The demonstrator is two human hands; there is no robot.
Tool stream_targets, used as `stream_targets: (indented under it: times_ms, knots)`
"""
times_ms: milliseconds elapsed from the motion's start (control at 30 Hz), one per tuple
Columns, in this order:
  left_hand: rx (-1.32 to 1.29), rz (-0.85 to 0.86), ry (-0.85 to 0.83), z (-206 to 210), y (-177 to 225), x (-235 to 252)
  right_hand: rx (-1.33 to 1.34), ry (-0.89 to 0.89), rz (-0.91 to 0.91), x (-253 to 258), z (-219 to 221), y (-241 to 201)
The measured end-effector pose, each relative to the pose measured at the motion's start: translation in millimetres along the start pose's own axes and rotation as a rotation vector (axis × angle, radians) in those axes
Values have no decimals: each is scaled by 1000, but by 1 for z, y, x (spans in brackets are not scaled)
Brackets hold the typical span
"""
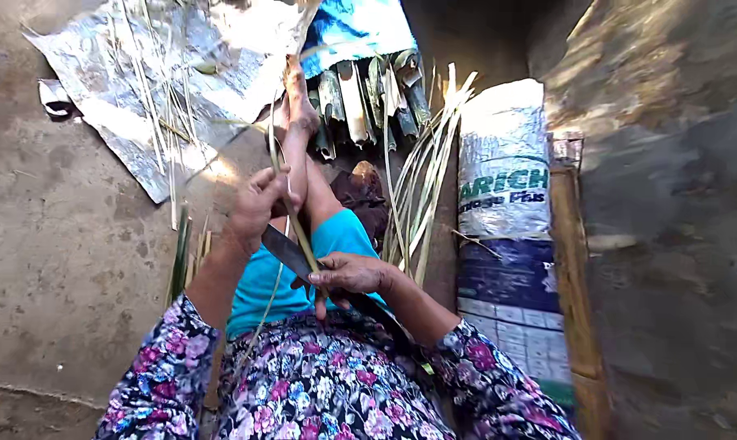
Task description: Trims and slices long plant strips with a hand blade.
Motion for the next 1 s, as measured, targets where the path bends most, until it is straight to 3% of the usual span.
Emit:
stream_targets:
  times_ms: [100, 267, 500, 567, 633, 667, 733, 867, 933, 1000]
  knots:
    - [13, 117, -1, -6, 6, 2, -133, 61, -27, 6, 4, -2]
    - [121, 94, -3, -24, 11, -5, -362, 135, 135, 24, 27, 4]
    - [56, 140, -151, -33, -1, -25, -830, 173, 166, 44, 39, 17]
    - [80, 177, -276, -22, 1, -40, -697, 372, -2, 30, 25, 4]
    - [151, 188, -350, -5, 3, -55, -241, 611, -394, 13, 8, -13]
    - [191, 187, -351, 6, 1, -60, 1, 611, -550, 2, 1, -24]
    - [288, 215, -297, 26, -7, -62, 130, 619, -747, -29, 4, -54]
    - [237, 409, -391, 56, -24, -58, -1, 952, -917, -63, 23, -98]
    - [209, 460, -459, 59, -29, -56, -33, 1066, -857, -88, 16, -107]
    - [249, 450, -415, 49, -30, -51, -70, 1155, -727, -117, -7, -111]
Point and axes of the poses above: each hand's wrist, its own x-axis towards the middle knuckle, its own z-axis out of the palm, y = z × x, the point moved 1 cm from there along x, towards the middle knuckle
